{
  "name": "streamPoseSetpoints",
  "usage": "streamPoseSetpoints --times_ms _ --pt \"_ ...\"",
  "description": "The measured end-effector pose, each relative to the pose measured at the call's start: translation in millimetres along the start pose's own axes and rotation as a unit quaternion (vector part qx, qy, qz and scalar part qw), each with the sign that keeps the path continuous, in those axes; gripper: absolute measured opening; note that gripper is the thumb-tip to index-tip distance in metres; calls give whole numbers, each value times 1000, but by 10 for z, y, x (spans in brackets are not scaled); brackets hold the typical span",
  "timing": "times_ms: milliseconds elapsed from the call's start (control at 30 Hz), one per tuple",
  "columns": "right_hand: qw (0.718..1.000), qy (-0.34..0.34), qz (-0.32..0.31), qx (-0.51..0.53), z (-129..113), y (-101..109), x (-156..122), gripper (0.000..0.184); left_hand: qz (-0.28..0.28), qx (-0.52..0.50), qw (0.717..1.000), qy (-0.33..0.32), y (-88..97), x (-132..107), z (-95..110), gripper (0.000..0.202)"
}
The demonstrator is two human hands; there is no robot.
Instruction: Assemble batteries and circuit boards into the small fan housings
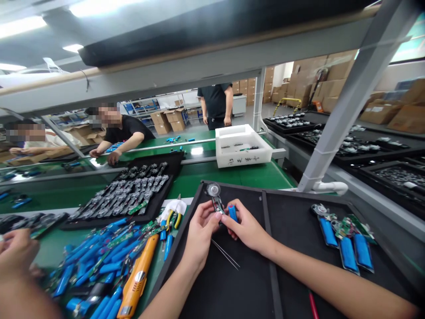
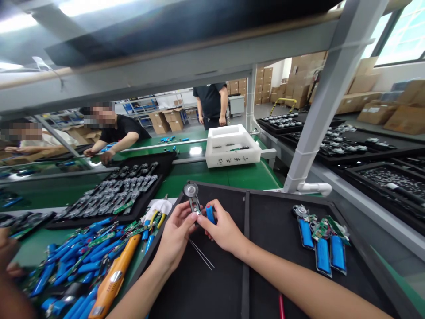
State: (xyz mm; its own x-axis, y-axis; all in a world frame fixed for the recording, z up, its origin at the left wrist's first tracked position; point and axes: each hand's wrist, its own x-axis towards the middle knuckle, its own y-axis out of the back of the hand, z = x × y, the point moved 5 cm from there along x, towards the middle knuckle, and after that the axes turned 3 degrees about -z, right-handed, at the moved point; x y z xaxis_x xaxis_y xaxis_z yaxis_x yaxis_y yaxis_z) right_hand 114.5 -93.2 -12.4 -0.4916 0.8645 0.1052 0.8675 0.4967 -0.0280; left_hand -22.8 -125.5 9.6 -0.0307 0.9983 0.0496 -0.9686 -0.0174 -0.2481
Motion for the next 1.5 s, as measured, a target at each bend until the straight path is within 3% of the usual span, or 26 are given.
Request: streamPoseSetpoints --times_ms 200,367,567,733,867,967,1167,1300,1500 --pt "999 -4 -18 28 37 -21 23 35 -7 -48 999 -9 -10 1 9 34" --pt "1000 -3 -19 4 21 -11 -10 38 -10 -5 1000 -14 11 -11 19 30" --pt "999 44 -11 -9 -25 2 -2 38 13 29 999 -29 55 -4 13 30" --pt "998 40 -41 -14 -65 6 -3 37 1 22 1000 -1 39 5 -21 33" --pt "998 51 -21 -17 -77 52 -6 33 -19 28 999 -2 -17 -4 12 27" --pt "998 42 -39 14 -67 26 -5 35 -37 46 998 -11 -54 -5 37 24" --pt "992 -16 -98 75 -55 -79 -30 38 -14 86 996 -23 -20 -1 56 27" --pt "985 -22 -132 112 -82 -115 -61 37 -44 91 994 -34 -56 -9 89 31" --pt "979 -12 -134 156 -114 -92 -83 32 -51 89 994 -45 -69 -17 127 31"
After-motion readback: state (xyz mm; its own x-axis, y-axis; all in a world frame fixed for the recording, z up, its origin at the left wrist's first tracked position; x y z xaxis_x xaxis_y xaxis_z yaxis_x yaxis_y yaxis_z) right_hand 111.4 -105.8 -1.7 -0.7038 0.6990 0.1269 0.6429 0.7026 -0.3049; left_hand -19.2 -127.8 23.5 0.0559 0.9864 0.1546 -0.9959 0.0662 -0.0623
